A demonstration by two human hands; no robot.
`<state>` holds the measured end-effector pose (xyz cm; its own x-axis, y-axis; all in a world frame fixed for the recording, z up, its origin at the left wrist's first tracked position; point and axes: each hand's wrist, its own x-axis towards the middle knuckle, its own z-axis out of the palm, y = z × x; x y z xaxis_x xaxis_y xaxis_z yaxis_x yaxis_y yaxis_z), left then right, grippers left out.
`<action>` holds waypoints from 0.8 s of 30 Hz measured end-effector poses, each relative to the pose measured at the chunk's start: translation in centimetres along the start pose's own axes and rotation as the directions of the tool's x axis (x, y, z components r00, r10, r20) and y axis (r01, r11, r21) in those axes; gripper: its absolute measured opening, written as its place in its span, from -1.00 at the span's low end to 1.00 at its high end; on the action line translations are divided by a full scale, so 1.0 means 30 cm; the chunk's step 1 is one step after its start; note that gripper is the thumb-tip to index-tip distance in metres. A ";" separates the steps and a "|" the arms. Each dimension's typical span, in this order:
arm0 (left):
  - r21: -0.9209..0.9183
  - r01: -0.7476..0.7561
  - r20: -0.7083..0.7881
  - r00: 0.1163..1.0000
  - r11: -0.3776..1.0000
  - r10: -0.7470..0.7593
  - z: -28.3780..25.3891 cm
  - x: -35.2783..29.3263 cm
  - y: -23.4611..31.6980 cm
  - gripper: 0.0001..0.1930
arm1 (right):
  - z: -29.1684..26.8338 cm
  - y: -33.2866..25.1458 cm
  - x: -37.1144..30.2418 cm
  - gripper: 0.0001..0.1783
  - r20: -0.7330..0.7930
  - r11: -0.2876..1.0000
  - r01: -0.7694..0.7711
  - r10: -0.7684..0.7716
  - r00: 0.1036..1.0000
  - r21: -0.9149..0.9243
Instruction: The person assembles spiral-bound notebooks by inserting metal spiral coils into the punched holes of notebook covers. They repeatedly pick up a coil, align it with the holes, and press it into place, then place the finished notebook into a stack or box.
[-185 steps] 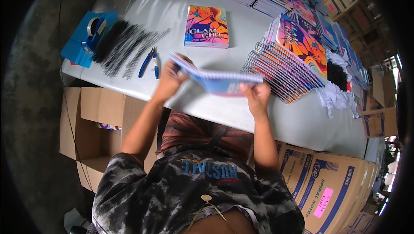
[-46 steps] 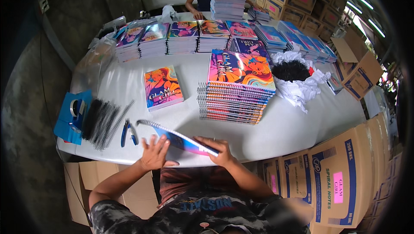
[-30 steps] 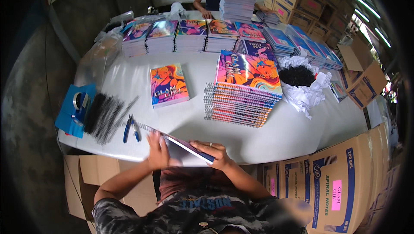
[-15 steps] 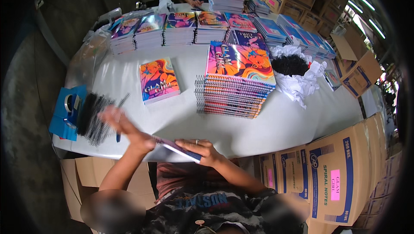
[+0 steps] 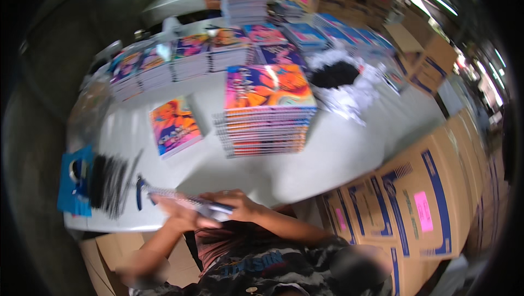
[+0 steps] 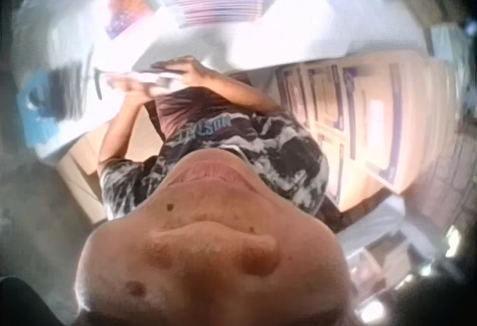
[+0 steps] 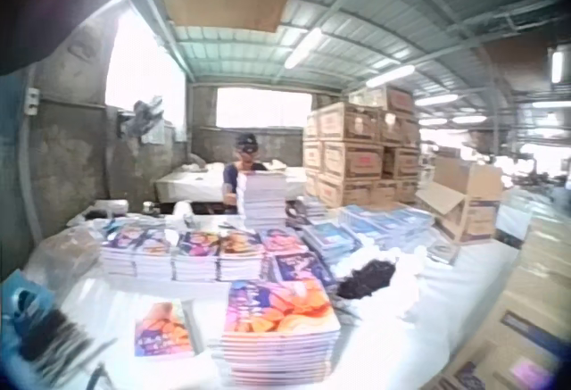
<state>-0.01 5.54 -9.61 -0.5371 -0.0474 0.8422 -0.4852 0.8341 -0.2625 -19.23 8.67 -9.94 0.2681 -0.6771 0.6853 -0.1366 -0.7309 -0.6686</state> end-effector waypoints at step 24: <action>0.009 0.159 0.420 0.895 0.987 -0.148 -0.025 -0.117 0.115 0.03 | 0.079 -0.038 0.063 -0.44 0.096 0.927 -0.292 0.277 0.956 0.233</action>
<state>0.71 9.01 -13.11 -0.6989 -0.3965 0.5953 -0.5706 0.8109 -0.1298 -16.30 8.41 -8.57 0.3103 -0.8416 0.4421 0.0175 -0.4599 -0.8878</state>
